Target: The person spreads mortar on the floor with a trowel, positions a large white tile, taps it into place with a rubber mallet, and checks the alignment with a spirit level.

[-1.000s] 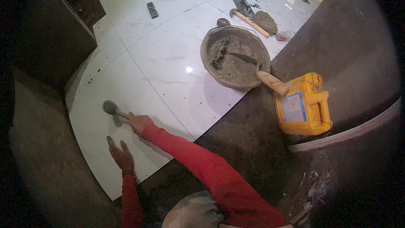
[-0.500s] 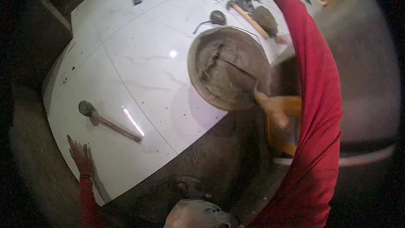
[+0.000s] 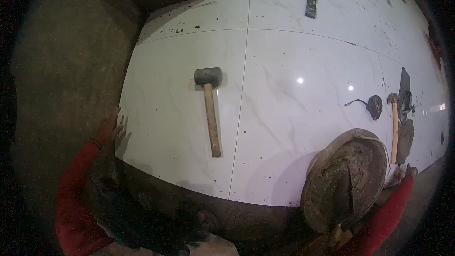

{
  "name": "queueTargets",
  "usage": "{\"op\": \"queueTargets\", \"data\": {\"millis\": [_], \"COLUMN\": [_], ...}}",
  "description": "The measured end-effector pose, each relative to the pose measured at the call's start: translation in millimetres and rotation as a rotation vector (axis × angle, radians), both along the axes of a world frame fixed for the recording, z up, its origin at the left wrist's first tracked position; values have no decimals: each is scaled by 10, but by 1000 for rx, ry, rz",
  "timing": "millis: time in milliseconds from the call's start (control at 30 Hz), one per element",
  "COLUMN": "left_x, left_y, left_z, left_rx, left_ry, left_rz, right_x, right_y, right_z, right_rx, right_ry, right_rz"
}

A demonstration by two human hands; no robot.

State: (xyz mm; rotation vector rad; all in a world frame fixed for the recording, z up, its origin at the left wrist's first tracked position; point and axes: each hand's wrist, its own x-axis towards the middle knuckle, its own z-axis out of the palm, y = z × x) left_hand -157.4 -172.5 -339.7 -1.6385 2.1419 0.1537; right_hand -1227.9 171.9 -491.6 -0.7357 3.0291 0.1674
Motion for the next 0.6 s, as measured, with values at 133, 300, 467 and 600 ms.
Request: {"op": "queueTargets", "data": {"millis": [133, 300, 467, 600], "left_x": [-209, -445, -342, -293], "left_y": [34, 70, 30, 8], "left_z": [-113, -68, -249, -425], "left_rx": [15, 53, 51, 5], "left_ry": [123, 71, 259, 236], "left_rz": [-23, -6, -27, -147], "right_x": [-67, -76, -64, 98], "right_y": [139, 218, 256, 208], "right_z": [49, 71, 132, 247], "right_rx": [-6, -28, -54, -113], "right_ry": [11, 23, 42, 79], "right_rz": [-6, 1, 20, 75]}}
